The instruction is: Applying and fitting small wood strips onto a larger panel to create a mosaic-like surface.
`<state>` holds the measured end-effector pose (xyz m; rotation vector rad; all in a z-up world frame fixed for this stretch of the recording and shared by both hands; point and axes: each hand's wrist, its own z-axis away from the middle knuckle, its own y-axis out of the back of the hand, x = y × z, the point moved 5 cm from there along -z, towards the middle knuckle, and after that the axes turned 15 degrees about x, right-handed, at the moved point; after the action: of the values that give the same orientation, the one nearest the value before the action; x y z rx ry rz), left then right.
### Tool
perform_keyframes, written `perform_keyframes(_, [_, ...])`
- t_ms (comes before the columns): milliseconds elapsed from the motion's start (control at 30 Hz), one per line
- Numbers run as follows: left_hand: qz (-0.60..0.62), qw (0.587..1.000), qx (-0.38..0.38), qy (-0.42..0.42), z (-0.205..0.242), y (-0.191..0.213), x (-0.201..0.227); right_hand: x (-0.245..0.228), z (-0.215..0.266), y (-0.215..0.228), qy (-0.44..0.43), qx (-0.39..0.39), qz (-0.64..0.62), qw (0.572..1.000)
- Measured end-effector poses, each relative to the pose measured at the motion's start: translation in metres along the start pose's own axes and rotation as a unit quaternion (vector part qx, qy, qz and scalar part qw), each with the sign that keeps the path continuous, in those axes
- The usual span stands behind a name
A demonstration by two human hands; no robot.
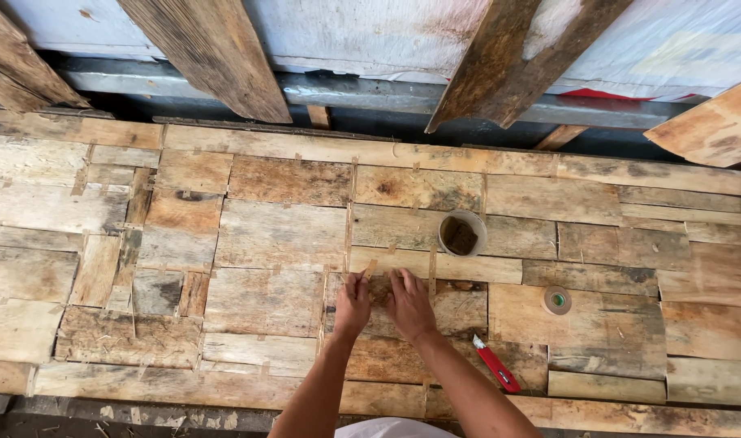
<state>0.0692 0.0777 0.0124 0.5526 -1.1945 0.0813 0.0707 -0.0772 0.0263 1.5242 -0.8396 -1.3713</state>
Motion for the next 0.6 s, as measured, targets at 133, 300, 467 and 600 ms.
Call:
perform_keyframes(133, [-0.002,1.000,-0.003,0.008,0.001,0.000,0.001,0.005,0.007,-0.004,0.003,0.012,-0.001,1.000])
perform_keyframes(300, [-0.015,1.000,-0.002,-0.001,-0.002,-0.002,-0.005,0.005,0.011,-0.011,0.042,0.003,0.033,0.999])
perform_keyframes(467, [-0.034,0.999,-0.010,0.014,-0.001,-0.003,-0.007,-0.020,0.001,0.008,0.003,-0.085,0.082,0.993])
perform_keyframes(600, [-0.040,0.998,-0.020,0.033,-0.002,-0.004,-0.007,-0.021,-0.002,0.009,-0.033,-0.115,0.089,0.989])
